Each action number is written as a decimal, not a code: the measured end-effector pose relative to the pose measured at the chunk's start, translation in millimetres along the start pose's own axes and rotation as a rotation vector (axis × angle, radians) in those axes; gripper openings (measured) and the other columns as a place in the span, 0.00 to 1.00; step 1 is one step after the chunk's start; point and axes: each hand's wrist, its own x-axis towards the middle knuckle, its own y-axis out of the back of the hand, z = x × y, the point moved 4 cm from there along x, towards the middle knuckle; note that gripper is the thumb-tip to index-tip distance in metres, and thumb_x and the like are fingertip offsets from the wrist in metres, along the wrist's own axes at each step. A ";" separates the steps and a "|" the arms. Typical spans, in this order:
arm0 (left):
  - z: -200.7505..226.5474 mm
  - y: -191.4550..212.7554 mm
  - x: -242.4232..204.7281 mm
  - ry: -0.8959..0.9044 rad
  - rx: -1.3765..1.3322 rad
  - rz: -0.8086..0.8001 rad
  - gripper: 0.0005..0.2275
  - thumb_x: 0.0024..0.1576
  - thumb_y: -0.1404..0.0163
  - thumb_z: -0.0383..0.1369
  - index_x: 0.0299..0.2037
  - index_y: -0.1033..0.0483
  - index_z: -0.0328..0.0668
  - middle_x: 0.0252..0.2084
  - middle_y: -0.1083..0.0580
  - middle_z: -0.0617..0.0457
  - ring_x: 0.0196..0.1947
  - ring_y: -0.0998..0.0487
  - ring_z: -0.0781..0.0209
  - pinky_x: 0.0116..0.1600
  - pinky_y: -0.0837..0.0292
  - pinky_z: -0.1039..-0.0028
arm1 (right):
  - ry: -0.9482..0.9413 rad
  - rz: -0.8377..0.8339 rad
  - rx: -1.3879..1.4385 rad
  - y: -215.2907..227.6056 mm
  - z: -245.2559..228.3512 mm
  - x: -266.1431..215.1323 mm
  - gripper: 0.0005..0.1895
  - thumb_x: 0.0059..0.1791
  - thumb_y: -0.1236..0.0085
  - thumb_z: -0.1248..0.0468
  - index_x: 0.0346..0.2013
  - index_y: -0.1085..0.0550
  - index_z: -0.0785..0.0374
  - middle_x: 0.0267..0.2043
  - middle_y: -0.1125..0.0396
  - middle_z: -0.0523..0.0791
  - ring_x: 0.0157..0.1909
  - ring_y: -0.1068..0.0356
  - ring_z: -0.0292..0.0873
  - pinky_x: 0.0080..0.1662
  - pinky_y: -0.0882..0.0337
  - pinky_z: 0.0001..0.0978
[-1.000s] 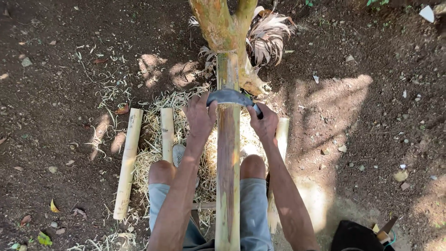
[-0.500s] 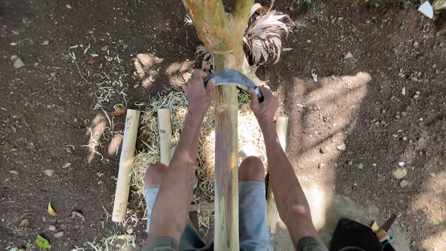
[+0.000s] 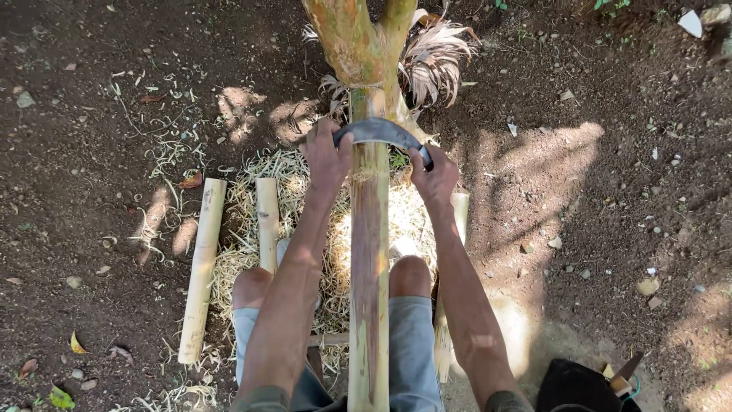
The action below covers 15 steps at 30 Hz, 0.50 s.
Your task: Scraping and shaping a bamboo stalk using a curved blade and a small knife.
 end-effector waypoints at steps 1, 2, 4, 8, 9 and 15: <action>2.6 0.4 4.4 -0.001 0.000 0.001 0.08 0.58 0.43 0.34 0.37 0.31 0.45 0.30 0.31 0.54 0.36 0.32 0.57 0.51 0.45 0.63 | 0.001 0.001 0.001 -1.6 -1.9 3.4 0.18 0.53 0.40 0.49 0.30 0.22 0.61 0.18 0.36 0.38 0.16 0.40 0.32 0.20 0.41 0.29; 5.2 0.9 8.6 -0.007 0.000 0.005 0.08 0.58 0.44 0.35 0.37 0.31 0.46 0.31 0.31 0.54 0.36 0.31 0.57 0.50 0.45 0.62 | 0.003 0.017 0.025 -2.7 -3.8 6.5 0.18 0.53 0.39 0.49 0.30 0.22 0.60 0.18 0.35 0.38 0.17 0.40 0.32 0.21 0.41 0.29; 6.7 1.7 2.2 -0.006 0.000 0.004 0.08 0.58 0.44 0.35 0.38 0.31 0.46 0.31 0.30 0.55 0.35 0.30 0.56 0.50 0.45 0.62 | 0.002 0.026 0.047 -7.8 2.0 -3.5 0.18 0.53 0.39 0.48 0.29 0.22 0.59 0.19 0.35 0.38 0.18 0.39 0.31 0.21 0.41 0.29; 13.8 7.8 -27.4 -0.119 0.019 0.055 0.09 0.58 0.44 0.34 0.40 0.31 0.44 0.33 0.29 0.52 0.39 0.28 0.55 0.50 0.45 0.59 | -0.102 0.025 0.091 2.9 -1.6 -38.3 0.18 0.54 0.39 0.49 0.31 0.22 0.60 0.19 0.35 0.38 0.18 0.39 0.32 0.21 0.40 0.30; 15.0 9.5 -36.7 -0.155 0.042 0.070 0.09 0.58 0.43 0.34 0.40 0.31 0.43 0.34 0.29 0.50 0.40 0.28 0.54 0.50 0.44 0.58 | -0.127 0.046 0.125 13.0 -11.5 -48.7 0.18 0.53 0.39 0.49 0.33 0.23 0.61 0.19 0.35 0.39 0.18 0.38 0.32 0.22 0.39 0.30; 19.4 2.4 -13.3 -0.095 0.131 0.030 0.10 0.56 0.42 0.34 0.41 0.29 0.42 0.39 0.27 0.47 0.44 0.29 0.50 0.50 0.43 0.56 | -0.167 0.001 0.097 0.5 1.8 -35.5 0.23 0.53 0.40 0.46 0.29 0.24 0.63 0.17 0.38 0.41 0.19 0.41 0.36 0.25 0.41 0.34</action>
